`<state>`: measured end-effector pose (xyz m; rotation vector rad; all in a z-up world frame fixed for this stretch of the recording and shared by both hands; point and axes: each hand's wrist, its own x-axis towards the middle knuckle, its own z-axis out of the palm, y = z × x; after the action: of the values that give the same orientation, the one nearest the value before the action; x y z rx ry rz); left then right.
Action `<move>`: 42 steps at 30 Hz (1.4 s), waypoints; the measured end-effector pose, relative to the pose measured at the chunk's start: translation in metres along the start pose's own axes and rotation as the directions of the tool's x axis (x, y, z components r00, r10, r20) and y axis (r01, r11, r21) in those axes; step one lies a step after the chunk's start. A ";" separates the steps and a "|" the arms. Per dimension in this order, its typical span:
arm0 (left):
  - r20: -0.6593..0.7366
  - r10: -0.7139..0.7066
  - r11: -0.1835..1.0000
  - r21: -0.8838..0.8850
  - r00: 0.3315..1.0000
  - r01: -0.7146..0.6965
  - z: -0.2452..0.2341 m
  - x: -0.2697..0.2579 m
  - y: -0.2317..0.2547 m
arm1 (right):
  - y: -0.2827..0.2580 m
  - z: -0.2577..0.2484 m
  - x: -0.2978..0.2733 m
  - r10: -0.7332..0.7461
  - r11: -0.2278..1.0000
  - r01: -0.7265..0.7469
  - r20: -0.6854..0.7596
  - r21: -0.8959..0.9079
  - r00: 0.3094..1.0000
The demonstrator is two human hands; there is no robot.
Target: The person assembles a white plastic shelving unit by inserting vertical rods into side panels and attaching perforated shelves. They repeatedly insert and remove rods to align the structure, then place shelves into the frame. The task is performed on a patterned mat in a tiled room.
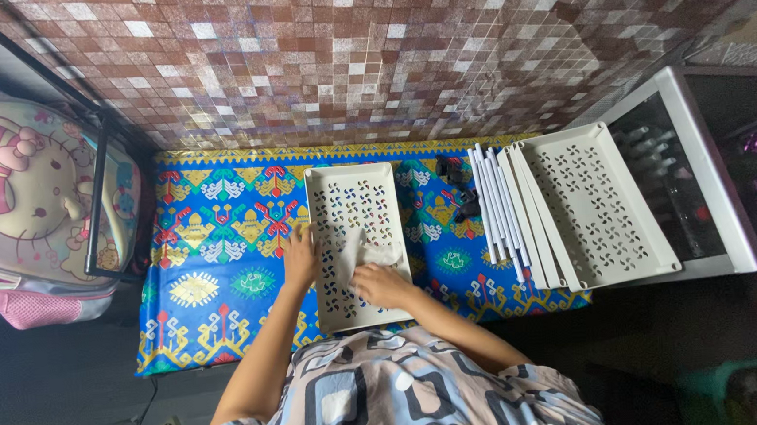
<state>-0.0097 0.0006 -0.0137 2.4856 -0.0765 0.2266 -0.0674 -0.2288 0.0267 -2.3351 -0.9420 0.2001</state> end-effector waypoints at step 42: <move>0.000 -0.170 0.981 -0.096 0.985 0.169 0.014 -0.002 -0.001 | 0.109 -0.019 0.196 0.673 0.723 -0.643 0.051 -0.254 0.737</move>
<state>-0.0093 -0.0070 -0.0262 2.3799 0.1254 0.1573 0.1470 -0.1678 -0.0064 -2.8156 -0.1315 0.5810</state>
